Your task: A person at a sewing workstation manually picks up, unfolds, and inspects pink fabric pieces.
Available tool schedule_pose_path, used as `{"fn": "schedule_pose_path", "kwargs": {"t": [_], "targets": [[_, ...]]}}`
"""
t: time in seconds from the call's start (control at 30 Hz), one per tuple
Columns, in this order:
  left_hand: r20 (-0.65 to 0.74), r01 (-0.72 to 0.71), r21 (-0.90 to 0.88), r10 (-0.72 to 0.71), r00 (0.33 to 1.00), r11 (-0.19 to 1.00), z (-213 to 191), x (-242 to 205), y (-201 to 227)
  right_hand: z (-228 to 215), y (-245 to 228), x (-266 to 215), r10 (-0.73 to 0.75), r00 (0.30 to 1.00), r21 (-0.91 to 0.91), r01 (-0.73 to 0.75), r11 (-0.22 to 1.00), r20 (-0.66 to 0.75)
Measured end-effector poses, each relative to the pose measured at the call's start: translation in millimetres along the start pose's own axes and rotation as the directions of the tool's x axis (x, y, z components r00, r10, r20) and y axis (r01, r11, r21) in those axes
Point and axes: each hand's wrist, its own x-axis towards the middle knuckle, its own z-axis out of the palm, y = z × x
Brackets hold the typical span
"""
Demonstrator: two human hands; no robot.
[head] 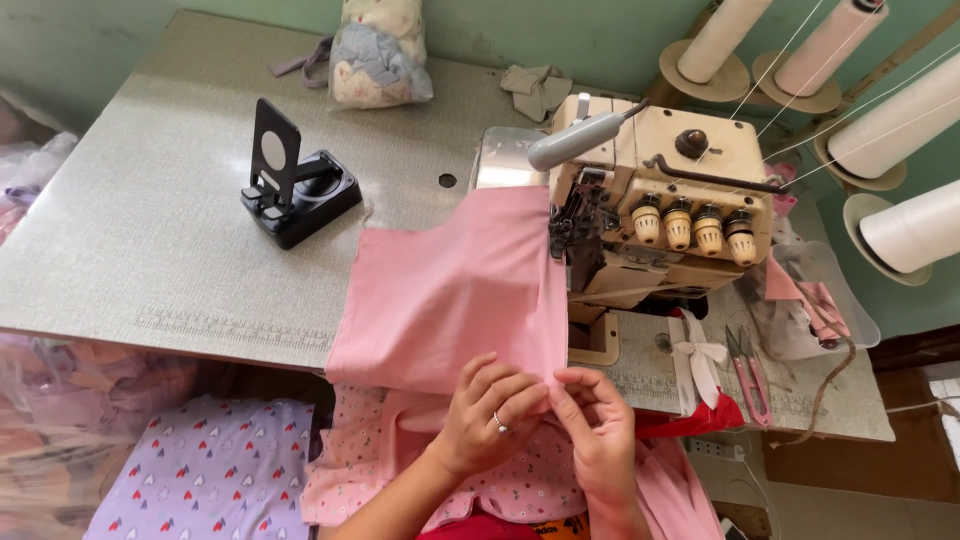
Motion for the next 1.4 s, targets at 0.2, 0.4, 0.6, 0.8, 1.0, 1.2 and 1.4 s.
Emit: {"fn": "schedule_pose_path", "kwargs": {"t": [0.2, 0.4, 0.6, 0.8, 1.0, 1.2, 1.4], "targets": [[-0.076, -0.053, 0.009, 0.053, 0.996, 0.999, -14.2, 10.1, 1.3, -6.5, -12.6, 6.0, 0.003, 0.996, -0.165, 0.011, 0.986, 0.087], [-0.051, 0.044, -0.065, -0.047, 0.998, 0.997, -22.2, 16.4, 7.1, -7.1, -32.9, 12.1, 0.022, 0.979, -0.394, 0.060, 0.917, 0.201], [-0.055, 0.055, -0.095, -0.061, 0.997, 0.994, -23.0, 24.0, 10.8, -6.8, -34.5, 26.7, -0.556, 0.642, -0.467, 0.766, 0.441, 0.528], [0.010, 0.180, -0.012, -0.180, 0.984, 0.984, 30.5, -12.0, 1.8, -11.3, -28.2, 36.0, -0.698, 0.497, -0.414, 0.858, 0.305, 0.515], [-0.033, 0.157, 0.368, -0.156, 0.987, 0.917, 25.9, -13.4, -49.0, -22.3, -27.7, 37.8, -0.752, 0.538, -0.382, 0.832, 0.401, 0.382], [0.015, 0.105, 0.666, -0.155, 0.988, 0.738, -65.4, -15.8, -102.5, -41.9, 12.0, 41.3, -0.743, 0.588, -0.326, 0.804, 0.497, 0.319], [-0.237, 0.313, 0.884, -0.245, 0.940, 0.346, -141.8, 70.0, -148.6, -19.2, 12.9, 40.7, -0.735, 0.577, -0.348, 0.812, 0.468, 0.356]]}}
